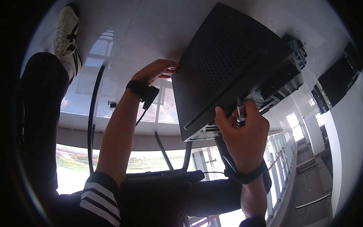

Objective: The recorder unscrews a computer case, cleans computer components with a cloth, and organizes computer towers in an office.

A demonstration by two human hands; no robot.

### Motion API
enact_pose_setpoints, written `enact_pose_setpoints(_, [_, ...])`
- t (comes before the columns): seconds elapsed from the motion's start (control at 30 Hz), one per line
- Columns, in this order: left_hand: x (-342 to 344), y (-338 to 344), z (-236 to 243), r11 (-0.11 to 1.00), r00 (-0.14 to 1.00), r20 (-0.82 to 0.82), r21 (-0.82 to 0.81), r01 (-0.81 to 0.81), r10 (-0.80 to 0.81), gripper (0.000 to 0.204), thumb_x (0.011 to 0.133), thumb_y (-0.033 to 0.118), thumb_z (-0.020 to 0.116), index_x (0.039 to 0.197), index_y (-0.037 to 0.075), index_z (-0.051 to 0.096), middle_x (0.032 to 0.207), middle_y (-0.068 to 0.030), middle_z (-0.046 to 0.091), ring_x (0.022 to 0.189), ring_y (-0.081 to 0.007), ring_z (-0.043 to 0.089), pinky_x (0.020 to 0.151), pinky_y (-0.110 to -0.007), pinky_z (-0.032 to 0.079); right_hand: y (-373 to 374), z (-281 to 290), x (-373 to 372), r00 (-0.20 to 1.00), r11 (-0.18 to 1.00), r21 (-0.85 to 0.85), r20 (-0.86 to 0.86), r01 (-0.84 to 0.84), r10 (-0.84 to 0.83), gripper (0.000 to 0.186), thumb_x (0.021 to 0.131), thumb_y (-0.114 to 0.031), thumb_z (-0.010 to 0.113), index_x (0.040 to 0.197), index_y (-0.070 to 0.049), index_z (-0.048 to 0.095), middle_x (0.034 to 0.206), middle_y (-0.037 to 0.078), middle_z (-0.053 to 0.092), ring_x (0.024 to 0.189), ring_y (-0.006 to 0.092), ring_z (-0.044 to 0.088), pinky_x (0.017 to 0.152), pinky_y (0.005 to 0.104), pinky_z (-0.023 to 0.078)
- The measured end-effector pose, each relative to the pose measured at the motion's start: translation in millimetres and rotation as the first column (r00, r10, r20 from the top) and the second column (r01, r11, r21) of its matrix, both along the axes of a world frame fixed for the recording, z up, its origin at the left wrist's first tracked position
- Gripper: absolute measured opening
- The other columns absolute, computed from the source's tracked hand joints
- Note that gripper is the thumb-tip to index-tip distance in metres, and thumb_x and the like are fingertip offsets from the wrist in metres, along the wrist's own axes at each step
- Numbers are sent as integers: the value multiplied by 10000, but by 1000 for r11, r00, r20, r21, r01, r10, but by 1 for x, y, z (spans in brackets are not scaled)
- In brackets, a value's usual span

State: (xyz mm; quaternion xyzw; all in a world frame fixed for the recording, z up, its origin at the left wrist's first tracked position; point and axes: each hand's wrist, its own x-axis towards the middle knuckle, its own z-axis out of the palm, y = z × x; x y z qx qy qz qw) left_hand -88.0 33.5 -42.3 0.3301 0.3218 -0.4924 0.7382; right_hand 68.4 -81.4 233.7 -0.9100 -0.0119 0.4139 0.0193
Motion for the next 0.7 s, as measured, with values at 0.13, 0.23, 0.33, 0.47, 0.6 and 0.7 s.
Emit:
enact_pose_setpoints(0.13, [-8, -8, 9, 998, 998, -23, -4, -56, 56, 493, 992, 355, 458, 1408, 92, 491, 1420, -119, 508, 1320, -249, 476, 1129, -390, 331, -3, 1, 0, 1000, 1000, -15, 10, -18, 19, 300, 775, -189, 801, 756, -65, 528, 568, 28, 595, 497, 115, 609, 497, 243, 439])
enact_pose_setpoints(0.23, [-17, -11, 10, 995, 995, -16, 4, -102, 102, 473, 964, 258, 556, 1398, 82, 489, 1410, -111, 509, 1336, -247, 455, 1130, -372, 339, -3, 3, 2, 999, 998, -30, 8, -48, 49, 307, 772, -198, 806, 760, -65, 530, 571, 31, 600, 504, 120, 610, 508, 252, 446])
enact_pose_setpoints(0.33, [-35, -21, 2, 978, 978, -28, -28, -207, 206, 494, 883, 214, 708, 1327, 63, 550, 1358, -112, 558, 1319, -243, 475, 1100, -393, 378, -2, 5, 5, 999, 998, -63, -39, -22, 20, 320, 763, -200, 816, 778, -68, 525, 586, 36, 609, 515, 126, 613, 525, 256, 455])
enact_pose_setpoints(0.47, [-69, -44, -2, 950, 960, 77, 140, -278, 270, 508, 840, 227, 769, 1284, 67, 582, 1346, -107, 572, 1324, -254, 474, 1093, -420, 375, -5, 8, 5, 991, 1000, -9, -131, -9, 8, 357, 743, -199, 838, 823, -74, 513, 639, 54, 621, 545, 134, 626, 542, 254, 467])
enact_pose_setpoints(0.6, [-76, -60, 16, 890, 910, 12, 205, -407, 414, 536, 810, 253, 799, 1272, 73, 596, 1344, -104, 578, 1344, -261, 452, 1105, -433, 355, -4, 9, 5, 991, 999, -37, -136, -24, 18, 386, 729, -195, 851, 845, -76, 503, 661, 60, 615, 575, 146, 640, 564, 265, 483])
enact_pose_setpoints(0.7, [-82, -49, 23, 925, 930, 35, 95, -368, 366, 649, 775, 203, 819, 1351, 88, 545, 1467, -80, 468, 1416, -271, 352, 1147, -457, 301, -5, 8, 4, 994, 999, -29, -110, -32, 28, 384, 730, -185, 849, 847, -76, 500, 660, 57, 615, 572, 154, 640, 583, 273, 489])
